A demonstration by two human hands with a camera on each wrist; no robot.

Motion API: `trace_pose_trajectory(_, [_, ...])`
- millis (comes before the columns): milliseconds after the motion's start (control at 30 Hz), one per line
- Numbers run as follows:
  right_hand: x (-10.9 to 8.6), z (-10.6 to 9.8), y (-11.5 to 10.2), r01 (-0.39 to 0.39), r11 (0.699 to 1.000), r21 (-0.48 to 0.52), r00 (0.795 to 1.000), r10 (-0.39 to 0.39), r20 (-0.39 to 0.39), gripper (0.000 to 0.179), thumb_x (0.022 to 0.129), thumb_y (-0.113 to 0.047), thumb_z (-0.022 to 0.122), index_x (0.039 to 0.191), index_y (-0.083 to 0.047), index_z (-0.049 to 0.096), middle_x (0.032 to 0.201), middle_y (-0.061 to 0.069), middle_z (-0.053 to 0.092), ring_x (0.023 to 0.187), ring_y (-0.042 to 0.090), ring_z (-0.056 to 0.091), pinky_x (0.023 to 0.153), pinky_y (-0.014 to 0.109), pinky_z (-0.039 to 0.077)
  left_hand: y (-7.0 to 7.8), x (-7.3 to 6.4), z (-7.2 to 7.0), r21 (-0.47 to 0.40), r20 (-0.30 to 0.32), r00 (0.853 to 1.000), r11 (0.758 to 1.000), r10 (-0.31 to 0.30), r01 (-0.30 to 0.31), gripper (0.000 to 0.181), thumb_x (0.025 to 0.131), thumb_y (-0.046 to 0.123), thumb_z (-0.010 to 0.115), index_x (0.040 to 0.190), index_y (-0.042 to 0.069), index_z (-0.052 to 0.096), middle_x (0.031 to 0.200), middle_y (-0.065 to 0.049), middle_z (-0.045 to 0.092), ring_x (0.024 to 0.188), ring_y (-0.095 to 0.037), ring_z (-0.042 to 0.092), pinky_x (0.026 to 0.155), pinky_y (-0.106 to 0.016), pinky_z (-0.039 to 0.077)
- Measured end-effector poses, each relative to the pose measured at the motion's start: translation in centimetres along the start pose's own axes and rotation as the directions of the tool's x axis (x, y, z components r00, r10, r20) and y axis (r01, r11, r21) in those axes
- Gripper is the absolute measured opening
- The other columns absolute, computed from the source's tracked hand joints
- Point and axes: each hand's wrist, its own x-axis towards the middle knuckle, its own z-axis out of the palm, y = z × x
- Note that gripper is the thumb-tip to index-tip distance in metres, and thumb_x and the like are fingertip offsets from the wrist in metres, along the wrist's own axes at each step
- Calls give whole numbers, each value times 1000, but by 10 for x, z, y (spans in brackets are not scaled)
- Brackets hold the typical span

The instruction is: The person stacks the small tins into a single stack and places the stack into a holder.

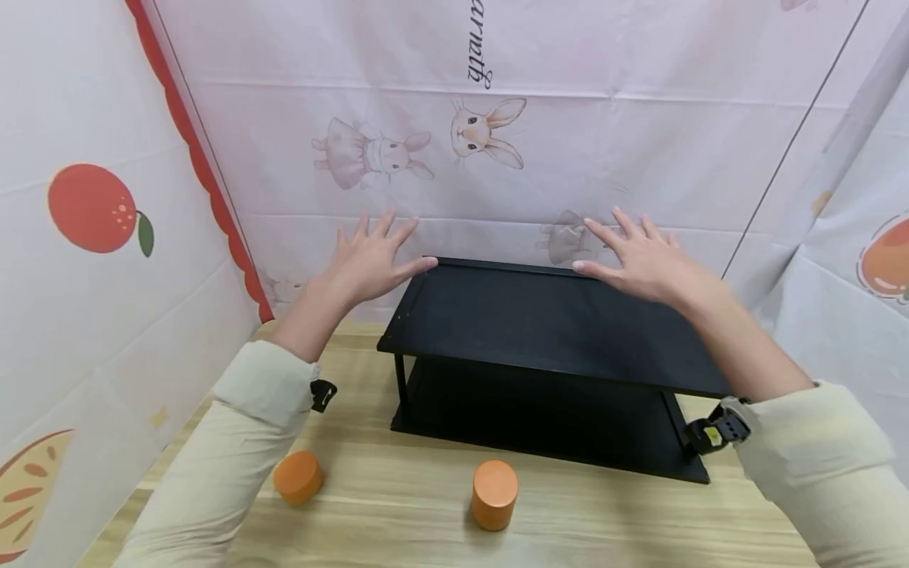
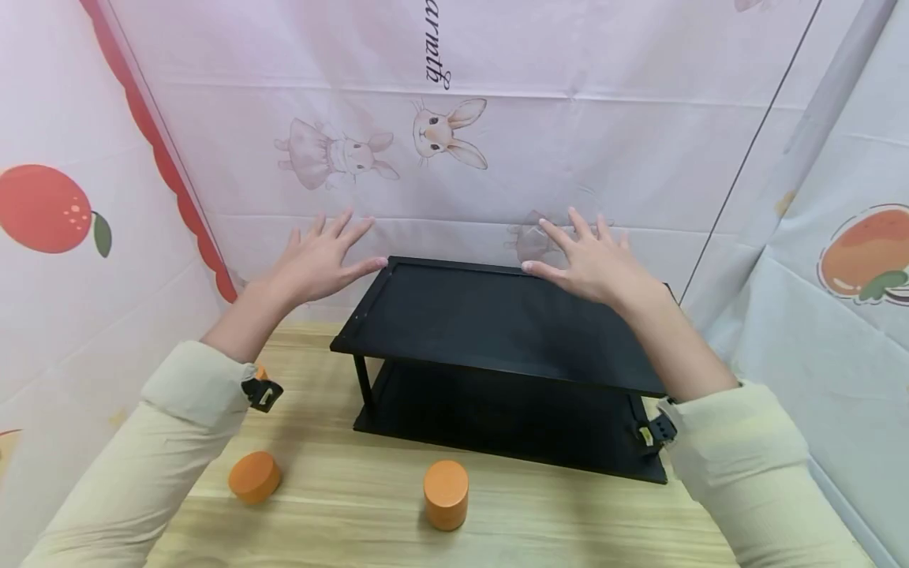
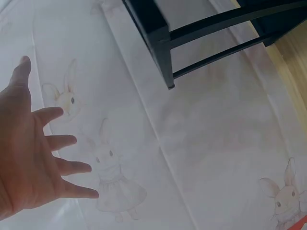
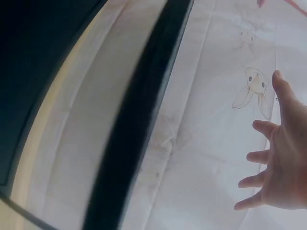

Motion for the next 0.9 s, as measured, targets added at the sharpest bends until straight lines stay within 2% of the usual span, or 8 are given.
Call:
trace_pose_trajectory(333, [-45, 19, 11, 19, 1000, 19, 998, -18, -56, 80, 87, -61, 45, 149, -23, 10, 151, 18, -5, 130, 50, -6, 94, 71, 1, 5, -31, 18, 41, -87, 989, 992, 120, -117, 79, 84, 71, 34, 148, 25, 19, 152, -8, 10, 135, -38, 6, 101, -64, 6])
trace_pose_trajectory(500, [-71, 35, 17, 18, 1000, 20, 995, -16, -96, 78, 88, -56, 49, 148, -19, 15, 150, 22, 1, 129, 52, -2, 96, 69, 4, 7, -48, 33, 45, -105, 975, 980, 198, -195, 78, 85, 69, 36, 147, 25, 21, 151, -8, 12, 135, -37, 10, 103, -59, 15])
trace_pose_trajectory(633, [-90, 49, 23, 20, 1000, 22, 992, -17, -126, 76, 88, -52, 52, 148, -19, 20, 149, 23, 6, 128, 53, 3, 98, 68, 3, 8, -60, 49, 22, -121, 958, 965, 261, -260, 76, 86, 66, 39, 147, 23, 24, 151, -9, 14, 134, -36, 13, 105, -52, 17])
trace_pose_trajectory(767, [-107, 60, 29, 51, 999, 19, 984, -47, -172, 73, 88, -49, 55, 147, -19, 23, 148, 23, 9, 128, 53, 4, 97, 68, 1, 8, -67, 64, 17, -138, 942, 952, 305, -305, 72, 87, 61, 43, 145, 21, 30, 150, -10, 18, 134, -35, 15, 106, -50, 17])
trace_pose_trajectory(900, [-125, 71, 34, 69, 997, 29, 972, -61, -225, 69, 87, -44, 59, 145, -19, 30, 148, 22, 14, 128, 53, 6, 100, 65, 3, 8, -68, 74, 39, -128, 936, 945, 328, -326, 68, 88, 58, 45, 143, 19, 35, 148, -11, 23, 133, -34, 20, 106, -48, 19])
